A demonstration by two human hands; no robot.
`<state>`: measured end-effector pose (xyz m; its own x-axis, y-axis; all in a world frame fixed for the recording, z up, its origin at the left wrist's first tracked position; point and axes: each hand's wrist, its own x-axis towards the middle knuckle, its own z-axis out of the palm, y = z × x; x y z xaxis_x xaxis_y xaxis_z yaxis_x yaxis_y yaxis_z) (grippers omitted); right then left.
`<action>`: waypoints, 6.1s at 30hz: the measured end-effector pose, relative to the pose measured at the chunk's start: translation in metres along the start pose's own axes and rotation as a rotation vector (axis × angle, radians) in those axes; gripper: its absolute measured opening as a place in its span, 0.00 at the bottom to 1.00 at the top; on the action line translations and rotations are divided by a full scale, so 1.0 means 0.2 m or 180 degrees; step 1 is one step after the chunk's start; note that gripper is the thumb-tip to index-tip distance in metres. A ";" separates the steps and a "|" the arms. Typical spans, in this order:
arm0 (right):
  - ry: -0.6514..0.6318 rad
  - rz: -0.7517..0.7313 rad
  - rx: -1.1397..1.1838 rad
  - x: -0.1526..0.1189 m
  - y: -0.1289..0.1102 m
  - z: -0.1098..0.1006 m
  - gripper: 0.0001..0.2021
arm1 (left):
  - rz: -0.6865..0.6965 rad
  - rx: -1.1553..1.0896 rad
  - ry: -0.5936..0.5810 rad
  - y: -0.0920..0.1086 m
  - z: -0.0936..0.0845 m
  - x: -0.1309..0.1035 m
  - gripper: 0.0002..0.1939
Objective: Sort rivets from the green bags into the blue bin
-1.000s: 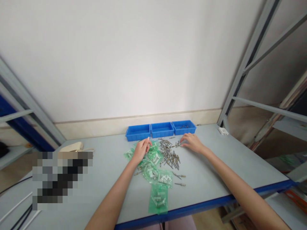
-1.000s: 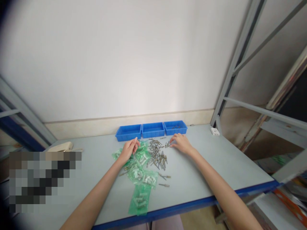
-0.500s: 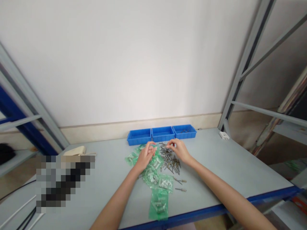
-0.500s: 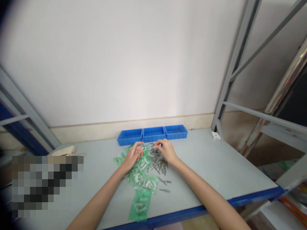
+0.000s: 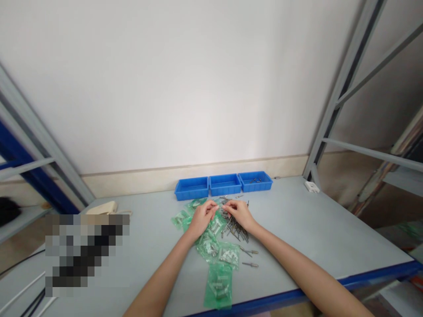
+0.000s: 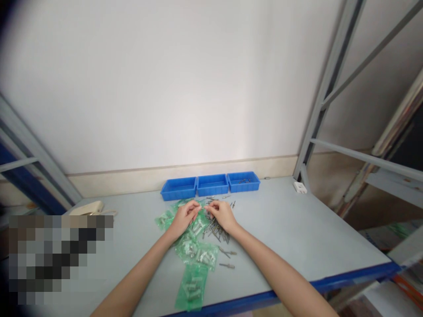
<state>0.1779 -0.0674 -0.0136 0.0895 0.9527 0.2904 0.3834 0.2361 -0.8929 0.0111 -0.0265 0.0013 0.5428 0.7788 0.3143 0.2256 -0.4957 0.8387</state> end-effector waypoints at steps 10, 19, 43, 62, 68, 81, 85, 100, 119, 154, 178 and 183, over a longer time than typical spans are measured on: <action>-0.0023 -0.0083 0.0564 0.00 0.01 0.03 0.17 | 0.0090 0.0110 0.0162 0.05 0.01 -0.02 0.17; 0.0101 -0.0479 -0.0044 -0.02 -0.05 -0.01 0.11 | 0.0048 0.0087 0.0199 0.05 0.00 -0.01 0.16; -0.0182 -0.0939 -0.0898 -0.05 -0.10 -0.04 0.14 | 0.0086 0.0104 0.0360 0.05 0.00 -0.01 0.19; 0.0081 -0.0890 -0.1409 0.02 -0.13 -0.15 0.15 | 0.0176 0.0139 0.0396 0.05 0.00 -0.01 0.19; 0.0819 0.0132 -0.2918 0.23 -0.04 -0.54 0.16 | 0.0122 0.0117 0.0693 0.00 -0.04 0.01 0.21; 0.0640 0.0464 -0.3505 0.26 0.06 -0.71 0.17 | 0.0084 0.0316 0.0704 -0.03 -0.06 0.02 0.23; -0.0551 -0.0501 -0.2625 0.14 0.06 -0.61 0.08 | 0.0117 0.0352 0.0706 -0.02 -0.06 0.02 0.24; -0.0388 -0.0495 -0.1905 0.07 0.14 -0.44 0.06 | 0.0169 0.0428 0.0684 0.00 -0.05 0.01 0.24; 0.0766 -0.0084 0.1135 0.00 -0.06 0.02 0.11 | 0.0187 0.0245 0.0122 0.07 0.03 -0.02 0.15; 0.0288 -0.0440 -0.0029 -0.05 -0.09 0.02 0.18 | 0.0208 0.0775 0.0551 0.11 0.02 -0.04 0.19; 0.0908 -0.0077 -0.1205 0.18 -0.02 -0.30 0.21 | 0.0097 0.0077 0.0397 0.06 -0.01 -0.01 0.18; 0.1094 0.0762 -0.2615 0.34 0.04 -0.62 0.19 | 0.0094 0.0167 0.0408 0.02 -0.03 0.00 0.20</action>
<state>0.3018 -0.0248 0.0408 0.4683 0.8184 0.3331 0.8398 -0.2950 -0.4558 0.0067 -0.0263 0.0081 0.4430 0.8045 0.3956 0.2548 -0.5360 0.8049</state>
